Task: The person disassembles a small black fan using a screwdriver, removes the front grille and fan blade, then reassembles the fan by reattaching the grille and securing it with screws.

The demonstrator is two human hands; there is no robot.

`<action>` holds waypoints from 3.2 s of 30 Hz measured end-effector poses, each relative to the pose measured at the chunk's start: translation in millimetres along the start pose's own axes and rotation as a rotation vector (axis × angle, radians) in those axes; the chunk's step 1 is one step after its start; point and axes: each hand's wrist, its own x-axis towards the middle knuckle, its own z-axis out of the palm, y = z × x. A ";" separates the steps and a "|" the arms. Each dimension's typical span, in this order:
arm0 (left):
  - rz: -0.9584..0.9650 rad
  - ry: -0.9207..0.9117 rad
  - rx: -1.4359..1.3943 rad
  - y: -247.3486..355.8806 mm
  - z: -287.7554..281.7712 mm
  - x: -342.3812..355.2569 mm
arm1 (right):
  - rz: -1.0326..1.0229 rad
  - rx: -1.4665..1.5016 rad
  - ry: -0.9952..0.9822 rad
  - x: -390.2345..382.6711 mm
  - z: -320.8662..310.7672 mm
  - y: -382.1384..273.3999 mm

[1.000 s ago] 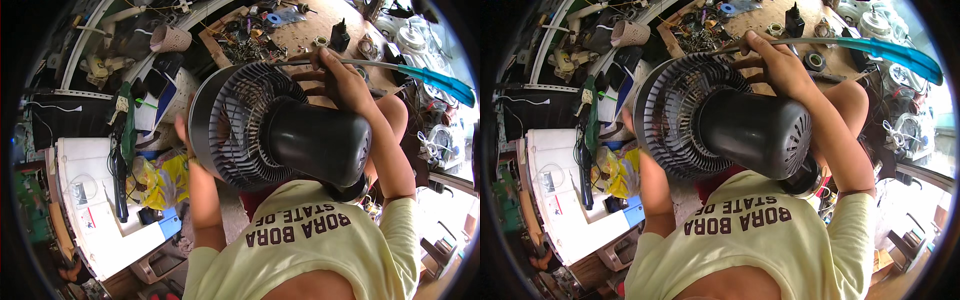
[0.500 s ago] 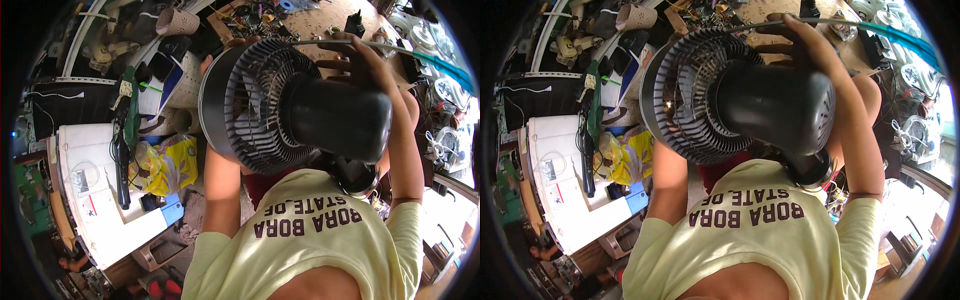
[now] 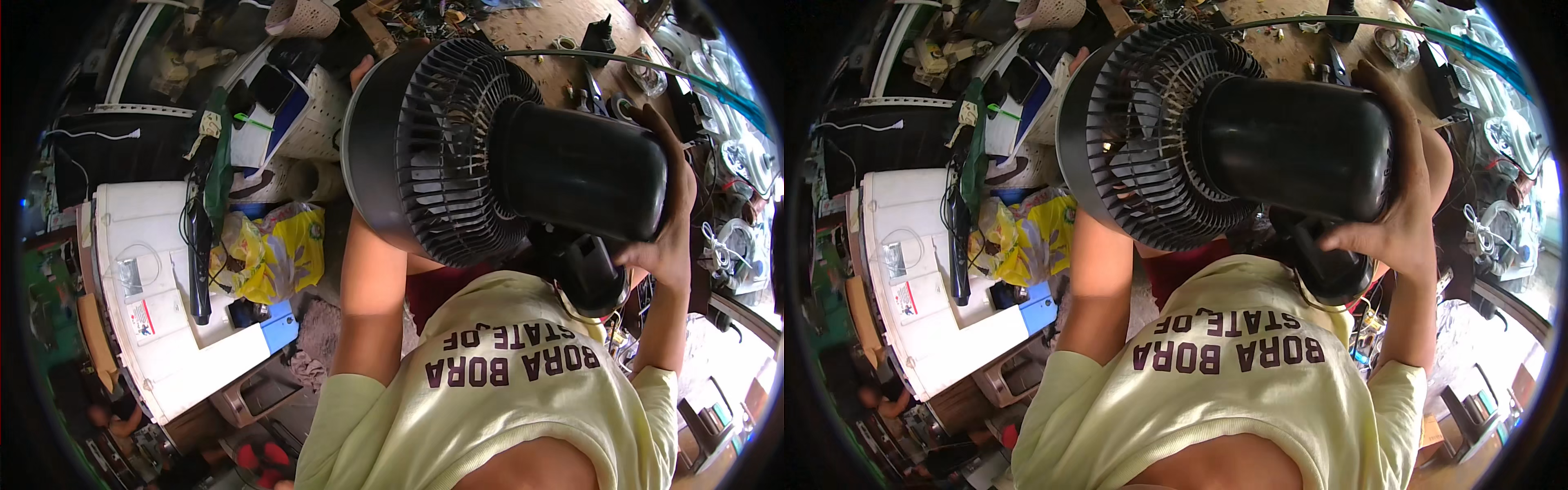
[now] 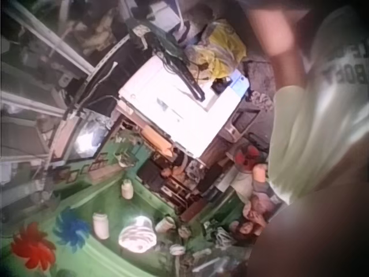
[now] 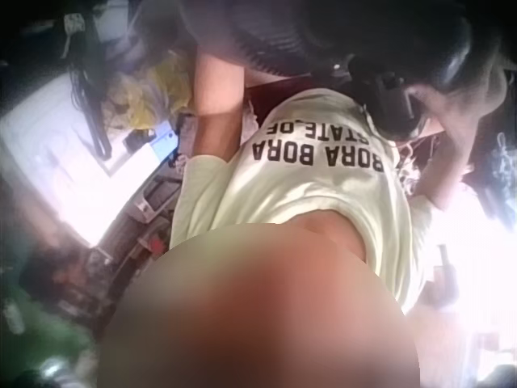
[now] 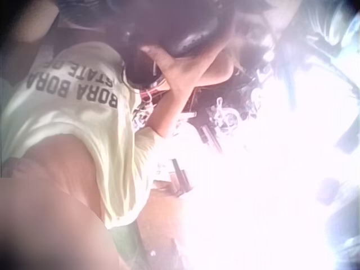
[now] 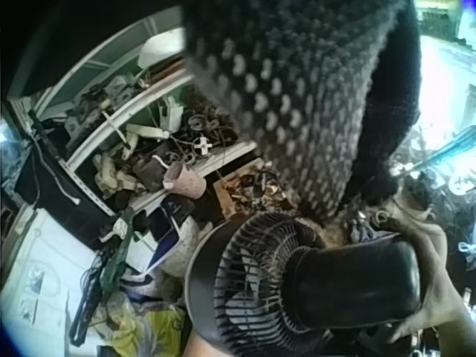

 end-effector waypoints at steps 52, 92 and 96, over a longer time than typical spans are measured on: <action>-0.208 0.301 0.389 -39.6 -27.9 93.5 | -0.454 -0.245 0.109 83.4 -14.9 3.0; 0.427 0.156 1.146 -85.8 19.7 -61.2 | -1.029 -0.263 -0.534 136.4 54.9 -52.8; 0.376 0.102 1.111 -79.6 17.1 -75.0 | -1.018 -0.361 -0.624 141.3 50.0 -53.5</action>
